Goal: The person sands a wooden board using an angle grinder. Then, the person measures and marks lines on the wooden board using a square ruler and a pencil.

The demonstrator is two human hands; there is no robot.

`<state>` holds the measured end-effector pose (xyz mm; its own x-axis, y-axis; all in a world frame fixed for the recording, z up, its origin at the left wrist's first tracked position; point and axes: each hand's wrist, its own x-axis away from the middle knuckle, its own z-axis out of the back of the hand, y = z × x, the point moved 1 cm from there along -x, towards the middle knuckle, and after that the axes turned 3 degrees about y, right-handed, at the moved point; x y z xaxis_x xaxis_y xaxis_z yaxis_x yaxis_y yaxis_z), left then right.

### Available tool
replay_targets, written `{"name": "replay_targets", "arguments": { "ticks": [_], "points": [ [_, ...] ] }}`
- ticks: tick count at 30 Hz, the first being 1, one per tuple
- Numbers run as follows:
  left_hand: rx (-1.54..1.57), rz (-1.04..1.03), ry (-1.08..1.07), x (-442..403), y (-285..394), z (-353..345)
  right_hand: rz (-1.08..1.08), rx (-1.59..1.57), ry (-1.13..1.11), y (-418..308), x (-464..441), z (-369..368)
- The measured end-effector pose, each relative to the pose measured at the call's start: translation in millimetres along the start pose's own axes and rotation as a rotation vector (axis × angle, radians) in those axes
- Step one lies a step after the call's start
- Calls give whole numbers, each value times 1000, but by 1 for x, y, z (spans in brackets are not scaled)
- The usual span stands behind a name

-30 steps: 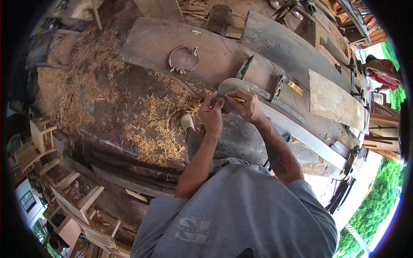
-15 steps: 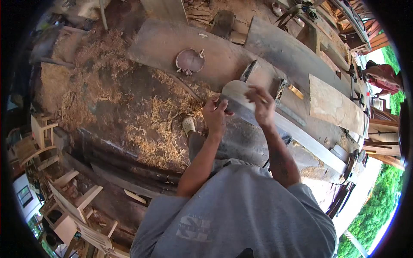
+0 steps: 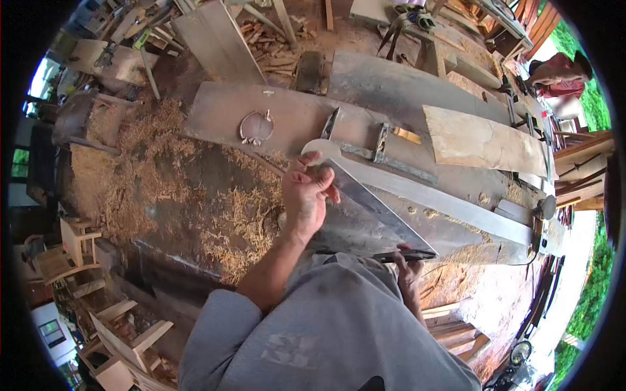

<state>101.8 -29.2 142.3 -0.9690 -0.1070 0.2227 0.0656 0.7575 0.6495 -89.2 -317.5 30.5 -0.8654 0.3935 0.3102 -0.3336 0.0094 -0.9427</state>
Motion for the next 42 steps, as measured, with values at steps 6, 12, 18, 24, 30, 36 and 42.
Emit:
{"name": "replay_targets", "arguments": {
  "ticks": [6, 12, 18, 24, 30, 36, 42],
  "points": [
    [282, 71, -411, -90, 52, -46, 618, 72, -41, -114, 8, -24],
    [315, -6, -352, -88, 5, -50, 718, 144, -492, -183, -7, -56],
    [127, 66, -263, 74, -90, 33, 1175, 525, -400, -169, -54, -118],
    [93, 51, 253, 53, -127, 63, 1072, 941, -464, -86, -84, -197],
    [187, 131, 298, 1, -142, 101, 1050, 660, -335, -60, -94, -204],
    [-472, 36, 660, -22, -166, 102, 930, 885, -224, -73, -171, -155],
    [-58, -9, 786, -39, -168, 55, 778, 779, -279, -84, -165, -158]
  ]
}}
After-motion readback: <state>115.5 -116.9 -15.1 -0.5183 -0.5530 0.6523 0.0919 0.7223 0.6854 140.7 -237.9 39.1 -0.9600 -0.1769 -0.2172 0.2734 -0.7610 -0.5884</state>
